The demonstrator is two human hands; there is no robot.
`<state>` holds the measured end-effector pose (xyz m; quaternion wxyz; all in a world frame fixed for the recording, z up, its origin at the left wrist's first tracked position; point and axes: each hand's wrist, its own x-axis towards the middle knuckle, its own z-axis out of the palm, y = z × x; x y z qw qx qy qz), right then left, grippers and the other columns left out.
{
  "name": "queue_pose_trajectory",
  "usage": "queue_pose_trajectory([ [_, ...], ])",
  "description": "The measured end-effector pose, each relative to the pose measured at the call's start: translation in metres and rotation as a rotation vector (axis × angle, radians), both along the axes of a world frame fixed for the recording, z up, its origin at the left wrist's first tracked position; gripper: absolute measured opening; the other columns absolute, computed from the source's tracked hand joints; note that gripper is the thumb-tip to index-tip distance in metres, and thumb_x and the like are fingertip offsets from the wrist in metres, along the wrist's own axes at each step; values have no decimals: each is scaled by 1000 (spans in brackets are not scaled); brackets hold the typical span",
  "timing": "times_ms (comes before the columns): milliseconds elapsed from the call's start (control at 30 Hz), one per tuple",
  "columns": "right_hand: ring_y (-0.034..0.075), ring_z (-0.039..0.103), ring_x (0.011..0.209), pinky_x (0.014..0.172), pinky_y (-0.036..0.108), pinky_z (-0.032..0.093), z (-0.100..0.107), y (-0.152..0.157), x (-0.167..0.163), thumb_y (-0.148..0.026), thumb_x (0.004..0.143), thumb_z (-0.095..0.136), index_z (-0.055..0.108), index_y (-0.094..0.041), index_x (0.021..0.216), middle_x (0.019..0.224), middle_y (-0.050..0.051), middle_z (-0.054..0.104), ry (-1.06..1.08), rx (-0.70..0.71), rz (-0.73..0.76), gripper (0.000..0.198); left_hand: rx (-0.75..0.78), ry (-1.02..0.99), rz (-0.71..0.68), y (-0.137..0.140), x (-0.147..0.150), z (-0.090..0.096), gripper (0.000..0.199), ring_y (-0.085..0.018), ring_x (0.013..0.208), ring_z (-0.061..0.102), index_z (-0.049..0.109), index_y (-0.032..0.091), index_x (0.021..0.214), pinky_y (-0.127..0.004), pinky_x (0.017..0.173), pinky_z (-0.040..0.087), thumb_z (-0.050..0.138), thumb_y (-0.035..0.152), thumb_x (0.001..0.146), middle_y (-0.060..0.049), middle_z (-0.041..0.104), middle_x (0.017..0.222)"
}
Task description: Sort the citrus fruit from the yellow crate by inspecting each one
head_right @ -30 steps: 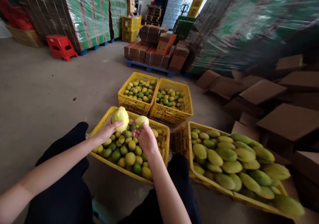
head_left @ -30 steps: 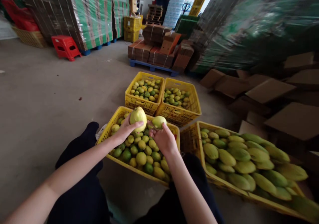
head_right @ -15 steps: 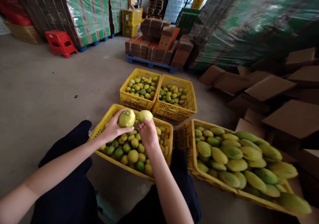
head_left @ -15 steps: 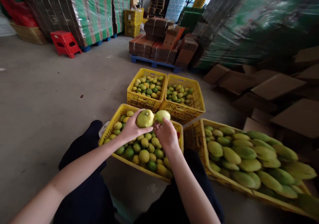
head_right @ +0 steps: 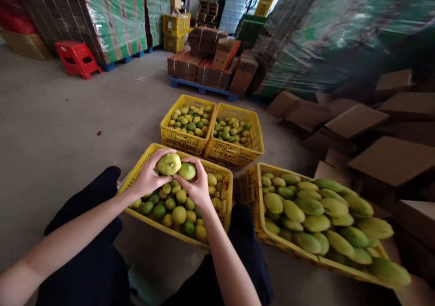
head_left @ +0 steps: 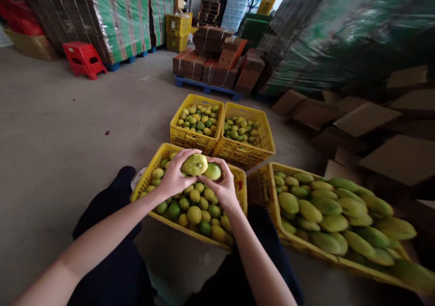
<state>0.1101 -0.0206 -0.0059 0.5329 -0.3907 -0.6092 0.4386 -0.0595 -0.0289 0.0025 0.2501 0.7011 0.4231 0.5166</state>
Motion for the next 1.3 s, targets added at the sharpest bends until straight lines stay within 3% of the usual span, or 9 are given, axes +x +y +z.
queue_pose_trajectory([
  [267,20,64,96,89,34,52,-4,1,3,-36,70,83,61,-26,104,102,1,68,-102,107,-14,42,4,-73,-46,4,4,-3,57,-24,122,56,57,28,124,-40,108,43,74,11,73,-6,61,128],
  [433,20,64,90,85,34,52,0,-1,2,-39,68,84,63,-24,97,95,1,69,-88,93,-112,39,-174,-174,-65,1,7,2,59,-27,124,56,60,27,122,-39,108,41,81,21,68,-7,62,129],
  [500,20,63,88,84,33,51,4,-2,1,-39,69,81,64,-23,91,91,0,68,-64,64,-132,33,-330,-298,-75,-1,10,2,54,-26,110,63,63,23,115,-35,97,49,82,26,65,-7,67,118],
  [667,14,58,66,57,24,48,6,0,-2,-45,75,72,63,-23,87,78,-2,66,176,-295,-177,26,-819,-752,-341,-2,16,9,44,-18,56,60,66,15,100,-26,47,49,70,48,72,-7,69,77],
  [767,12,52,50,39,22,37,2,6,-1,-45,70,70,61,-22,81,66,-3,64,359,-603,-102,26,-1017,-1051,-454,1,13,18,43,-17,57,61,66,11,90,-24,49,51,66,51,73,-8,66,70],
  [867,14,55,45,35,22,35,-1,12,2,-44,67,67,61,-20,77,62,0,65,435,-764,-4,27,-1236,-1335,-450,5,8,23,44,-14,58,61,65,9,96,-23,52,54,53,50,84,-9,66,73],
  [1000,15,56,37,30,22,29,3,13,7,-48,69,67,62,-18,74,63,3,69,464,-775,90,31,-1213,-1508,-304,9,2,20,42,-16,64,66,63,12,110,-24,54,57,42,41,89,-10,69,83],
  [1133,13,53,36,31,22,32,9,11,11,-46,69,68,61,-17,63,54,3,64,419,-695,96,31,-1276,-1522,-291,12,-1,16,37,-17,57,64,63,12,98,-27,48,56,41,39,83,-10,66,76],
  [1300,12,54,43,32,20,30,5,15,13,-43,66,68,59,-19,65,57,1,61,577,-819,59,26,-1272,-1575,-206,13,4,14,36,-23,63,67,62,12,99,-33,52,59,44,32,75,-12,67,76],
])
